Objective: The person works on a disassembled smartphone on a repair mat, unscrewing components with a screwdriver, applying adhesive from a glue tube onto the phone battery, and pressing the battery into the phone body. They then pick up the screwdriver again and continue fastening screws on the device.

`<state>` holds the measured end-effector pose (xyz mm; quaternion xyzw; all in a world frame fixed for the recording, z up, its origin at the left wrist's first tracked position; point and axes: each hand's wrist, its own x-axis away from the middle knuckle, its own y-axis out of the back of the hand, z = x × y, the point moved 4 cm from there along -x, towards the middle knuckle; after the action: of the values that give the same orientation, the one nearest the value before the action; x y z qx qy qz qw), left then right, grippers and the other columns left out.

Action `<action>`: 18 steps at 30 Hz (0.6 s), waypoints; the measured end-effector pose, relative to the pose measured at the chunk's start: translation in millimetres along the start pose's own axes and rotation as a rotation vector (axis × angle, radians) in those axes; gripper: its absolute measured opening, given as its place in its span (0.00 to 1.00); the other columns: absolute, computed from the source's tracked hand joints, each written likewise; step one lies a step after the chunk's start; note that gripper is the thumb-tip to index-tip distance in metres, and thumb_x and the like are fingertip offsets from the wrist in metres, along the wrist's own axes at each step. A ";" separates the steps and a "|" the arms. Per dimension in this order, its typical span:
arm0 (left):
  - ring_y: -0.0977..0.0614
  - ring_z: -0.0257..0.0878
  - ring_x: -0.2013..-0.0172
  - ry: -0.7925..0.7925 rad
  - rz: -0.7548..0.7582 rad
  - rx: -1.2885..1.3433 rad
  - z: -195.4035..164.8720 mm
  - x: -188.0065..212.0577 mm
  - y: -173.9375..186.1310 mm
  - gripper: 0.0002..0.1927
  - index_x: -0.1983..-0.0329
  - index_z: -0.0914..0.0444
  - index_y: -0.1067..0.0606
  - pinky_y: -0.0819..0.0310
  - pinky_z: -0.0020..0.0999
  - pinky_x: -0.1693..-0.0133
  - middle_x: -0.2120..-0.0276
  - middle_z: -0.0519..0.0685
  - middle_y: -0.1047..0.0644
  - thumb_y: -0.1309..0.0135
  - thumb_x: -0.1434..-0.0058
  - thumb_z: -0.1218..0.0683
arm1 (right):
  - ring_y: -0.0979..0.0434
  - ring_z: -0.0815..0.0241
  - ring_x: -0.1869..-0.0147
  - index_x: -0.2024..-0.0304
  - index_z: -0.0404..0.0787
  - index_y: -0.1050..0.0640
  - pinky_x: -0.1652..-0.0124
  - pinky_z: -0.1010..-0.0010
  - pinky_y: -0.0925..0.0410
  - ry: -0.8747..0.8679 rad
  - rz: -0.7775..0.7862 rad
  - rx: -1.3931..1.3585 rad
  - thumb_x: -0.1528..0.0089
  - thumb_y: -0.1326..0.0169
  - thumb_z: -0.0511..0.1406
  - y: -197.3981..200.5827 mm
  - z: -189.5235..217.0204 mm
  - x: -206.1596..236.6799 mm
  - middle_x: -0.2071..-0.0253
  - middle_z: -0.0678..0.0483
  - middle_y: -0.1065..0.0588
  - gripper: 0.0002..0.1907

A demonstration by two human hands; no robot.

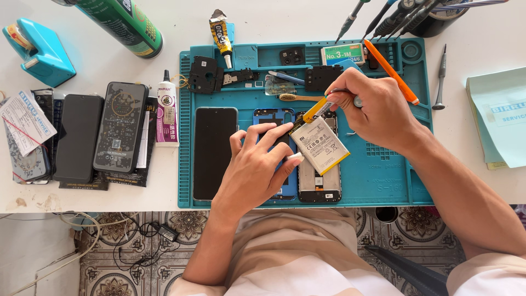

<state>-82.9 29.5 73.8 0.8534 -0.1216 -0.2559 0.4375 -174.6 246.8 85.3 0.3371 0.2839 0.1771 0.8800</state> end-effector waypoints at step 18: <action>0.30 0.49 0.38 0.002 0.000 -0.002 0.1 1.8 -1.3 0.16 0.65 0.61 0.22 0.47 0.52 0.41 0.38 0.52 0.25 0.47 0.30 0.45 | 0.14 0.60 0.60 0.60 0.34 0.28 0.67 0.73 0.24 -0.003 -0.001 0.019 0.30 0.47 0.27 0.5 -1.7 0.7 0.67 0.50 0.20 0.04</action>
<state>-81.4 29.4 72.1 0.8533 -0.1209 -0.2550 0.4385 -175.2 248.4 84.4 0.3455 0.2844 0.1736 0.8773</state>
